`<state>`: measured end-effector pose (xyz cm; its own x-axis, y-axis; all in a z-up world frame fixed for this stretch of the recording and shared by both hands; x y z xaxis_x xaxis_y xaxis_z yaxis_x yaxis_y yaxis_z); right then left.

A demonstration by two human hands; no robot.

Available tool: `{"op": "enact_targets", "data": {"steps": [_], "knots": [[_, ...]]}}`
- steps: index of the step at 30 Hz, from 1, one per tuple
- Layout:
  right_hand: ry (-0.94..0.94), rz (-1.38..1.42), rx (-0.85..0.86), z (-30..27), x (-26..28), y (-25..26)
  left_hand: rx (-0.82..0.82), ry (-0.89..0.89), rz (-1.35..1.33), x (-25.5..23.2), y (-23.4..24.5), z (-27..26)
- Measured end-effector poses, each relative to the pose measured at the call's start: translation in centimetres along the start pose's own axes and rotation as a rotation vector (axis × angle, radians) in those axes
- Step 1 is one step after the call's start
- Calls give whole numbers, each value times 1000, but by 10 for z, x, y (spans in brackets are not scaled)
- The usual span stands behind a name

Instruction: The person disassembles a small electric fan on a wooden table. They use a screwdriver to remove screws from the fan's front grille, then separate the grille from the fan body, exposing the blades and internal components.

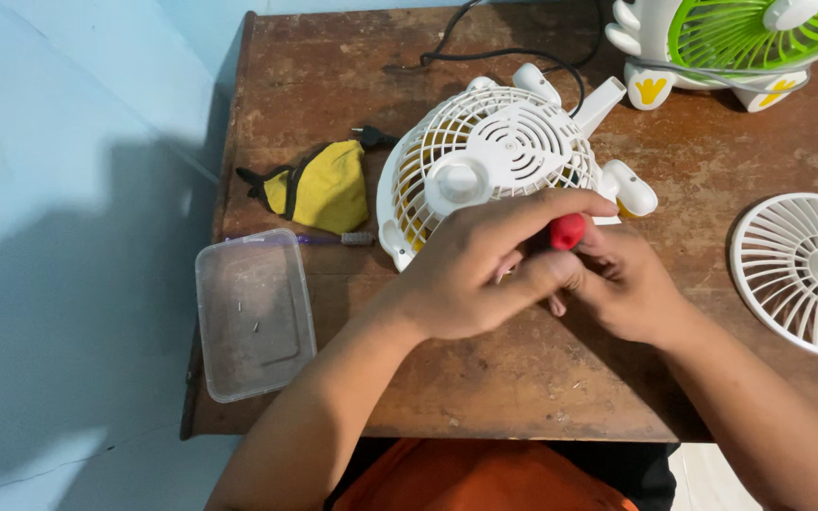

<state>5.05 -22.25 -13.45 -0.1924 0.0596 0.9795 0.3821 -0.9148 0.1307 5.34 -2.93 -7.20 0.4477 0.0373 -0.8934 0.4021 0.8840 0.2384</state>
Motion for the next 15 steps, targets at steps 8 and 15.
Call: {"op": "enact_targets", "data": {"steps": [8,15], "knots": [[353,-291,-37,1,20,1,-94,-153,-23,0,6,-6],[-62,40,-140,0,-4,5,-173,-155,168,-1,5,-5]]}}
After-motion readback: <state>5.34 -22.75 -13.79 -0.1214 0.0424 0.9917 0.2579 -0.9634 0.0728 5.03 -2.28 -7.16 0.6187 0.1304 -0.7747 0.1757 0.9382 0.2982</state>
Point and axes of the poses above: each hand's wrist, its own z-axis towards the middle knuckle, its own y-axis out of the back of the hand, x = y × z, the point moved 3 cm from there along z, towards the middle knuckle, and after that the axes turned 8 degrees about -x, right-handed, at the moved point
